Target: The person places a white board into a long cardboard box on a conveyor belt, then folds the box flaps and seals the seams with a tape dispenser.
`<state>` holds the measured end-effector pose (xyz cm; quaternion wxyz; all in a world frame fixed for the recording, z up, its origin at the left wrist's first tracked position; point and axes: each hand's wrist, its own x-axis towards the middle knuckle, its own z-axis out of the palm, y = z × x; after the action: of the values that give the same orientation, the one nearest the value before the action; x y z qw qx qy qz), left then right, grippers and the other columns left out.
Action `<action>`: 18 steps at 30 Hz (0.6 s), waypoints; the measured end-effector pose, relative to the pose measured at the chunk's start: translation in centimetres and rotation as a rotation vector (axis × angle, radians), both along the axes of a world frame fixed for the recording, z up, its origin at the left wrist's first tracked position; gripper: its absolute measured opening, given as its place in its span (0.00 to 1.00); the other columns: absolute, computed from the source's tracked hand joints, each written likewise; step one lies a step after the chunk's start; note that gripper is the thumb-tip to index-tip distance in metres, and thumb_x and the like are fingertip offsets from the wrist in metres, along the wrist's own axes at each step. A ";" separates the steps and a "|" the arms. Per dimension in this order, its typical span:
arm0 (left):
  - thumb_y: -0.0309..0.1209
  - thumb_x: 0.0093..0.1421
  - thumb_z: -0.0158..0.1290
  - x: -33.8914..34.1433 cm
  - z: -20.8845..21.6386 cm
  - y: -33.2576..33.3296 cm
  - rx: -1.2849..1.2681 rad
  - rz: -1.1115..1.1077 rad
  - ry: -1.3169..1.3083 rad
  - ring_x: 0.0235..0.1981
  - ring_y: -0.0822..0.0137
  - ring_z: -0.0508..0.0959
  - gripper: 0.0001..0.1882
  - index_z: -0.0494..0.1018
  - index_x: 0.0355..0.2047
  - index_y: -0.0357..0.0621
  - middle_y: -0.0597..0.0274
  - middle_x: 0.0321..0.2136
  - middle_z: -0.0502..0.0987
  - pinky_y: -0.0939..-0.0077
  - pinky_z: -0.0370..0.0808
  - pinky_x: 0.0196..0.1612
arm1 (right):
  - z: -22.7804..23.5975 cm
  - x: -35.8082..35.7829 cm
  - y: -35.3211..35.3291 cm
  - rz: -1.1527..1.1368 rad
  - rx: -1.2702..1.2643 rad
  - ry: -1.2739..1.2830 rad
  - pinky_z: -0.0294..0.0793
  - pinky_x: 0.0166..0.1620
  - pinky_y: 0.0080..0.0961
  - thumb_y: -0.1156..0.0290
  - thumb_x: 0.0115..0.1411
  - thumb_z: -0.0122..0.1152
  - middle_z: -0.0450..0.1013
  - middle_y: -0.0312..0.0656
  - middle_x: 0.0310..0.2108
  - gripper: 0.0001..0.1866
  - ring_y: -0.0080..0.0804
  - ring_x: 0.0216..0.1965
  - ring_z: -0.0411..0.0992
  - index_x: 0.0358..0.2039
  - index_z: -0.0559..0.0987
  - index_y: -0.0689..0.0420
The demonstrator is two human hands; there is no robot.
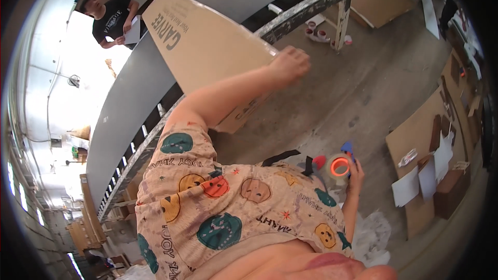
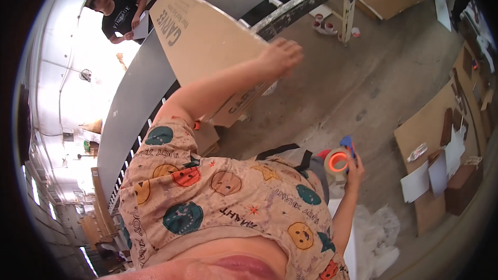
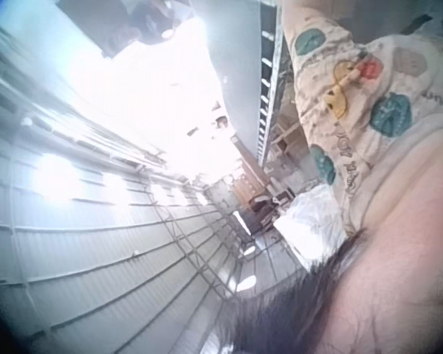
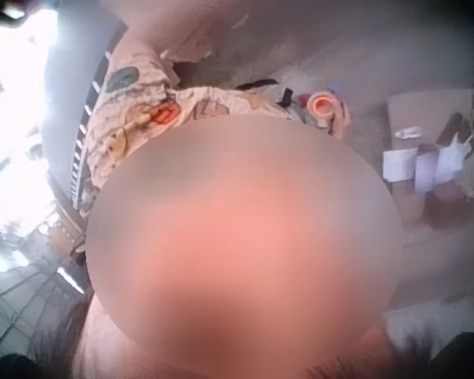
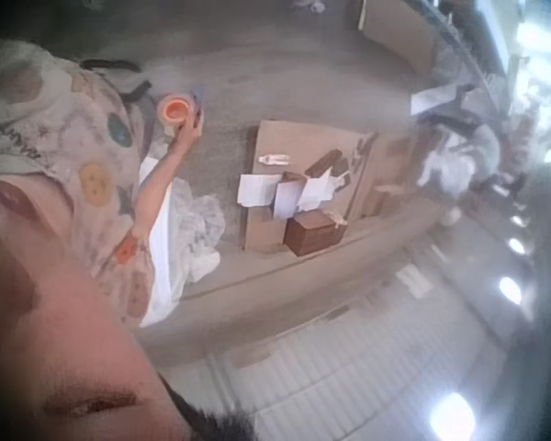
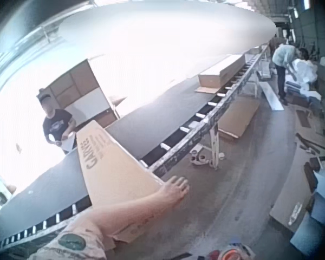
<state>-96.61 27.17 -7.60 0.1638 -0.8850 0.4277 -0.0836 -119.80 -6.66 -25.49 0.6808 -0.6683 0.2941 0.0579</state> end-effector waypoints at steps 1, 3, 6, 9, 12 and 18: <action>0.47 0.43 0.62 2.7 0.6 1.3 0.272 0.175 0.113 0.48 0.56 0.73 0.27 0.75 0.42 0.47 0.57 0.39 0.75 0.64 0.67 0.47 | 0.1 0.8 -0.7 0.050 0.033 0.037 0.66 0.47 0.22 0.60 0.52 0.65 0.73 0.42 0.42 0.28 0.26 0.43 0.69 0.48 0.74 0.66; 0.46 0.47 0.57 3.2 2.7 1.2 0.227 0.499 0.413 0.30 0.57 0.78 0.18 0.75 0.16 0.44 0.56 0.19 0.75 0.67 0.72 0.37 | -0.1 1.3 -2.7 0.101 0.055 0.064 0.66 0.47 0.21 0.61 0.52 0.65 0.73 0.42 0.42 0.27 0.26 0.43 0.69 0.48 0.74 0.66; 0.32 0.52 0.54 0.1 0.3 4.5 -0.425 0.265 0.153 0.32 0.54 0.74 0.09 0.70 0.19 0.42 0.55 0.26 0.74 0.61 0.71 0.38 | -1.0 2.1 -5.5 0.130 0.089 0.009 0.68 0.45 0.21 0.63 0.53 0.65 0.74 0.41 0.40 0.25 0.26 0.41 0.70 0.48 0.75 0.65; 0.39 0.55 0.53 -2.2 -0.6 5.2 -0.756 0.393 -0.008 0.42 0.55 0.73 0.13 0.76 0.26 0.42 0.55 0.37 0.77 0.64 0.68 0.48 | -2.9 3.4 -7.7 -0.002 0.269 0.108 0.70 0.44 0.24 0.64 0.54 0.64 0.74 0.41 0.40 0.23 0.28 0.39 0.72 0.46 0.75 0.66; 0.44 0.57 0.53 -0.7 -0.7 4.9 -0.784 0.609 -0.095 0.43 0.58 0.74 0.17 0.78 0.28 0.41 0.56 0.34 0.78 0.66 0.66 0.51 | -4.0 6.5 -9.4 -0.194 0.493 0.206 0.73 0.44 0.28 0.66 0.55 0.62 0.75 0.42 0.41 0.20 0.31 0.40 0.74 0.44 0.75 0.66; 0.49 0.57 0.53 7.5 3.7 2.6 -0.810 1.226 0.430 0.34 0.55 0.78 0.22 0.79 0.31 0.41 0.51 0.29 0.79 0.66 0.72 0.42 | -2.0 19.0 -13.1 -0.123 0.838 0.182 0.72 0.50 0.34 0.60 0.52 0.58 0.74 0.40 0.46 0.23 0.37 0.46 0.72 0.48 0.73 0.56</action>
<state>-89.15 29.80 -3.92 -0.2433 -0.9517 -0.1813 0.0461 -100.78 -19.76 -27.47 0.8668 -0.3076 0.3432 0.1904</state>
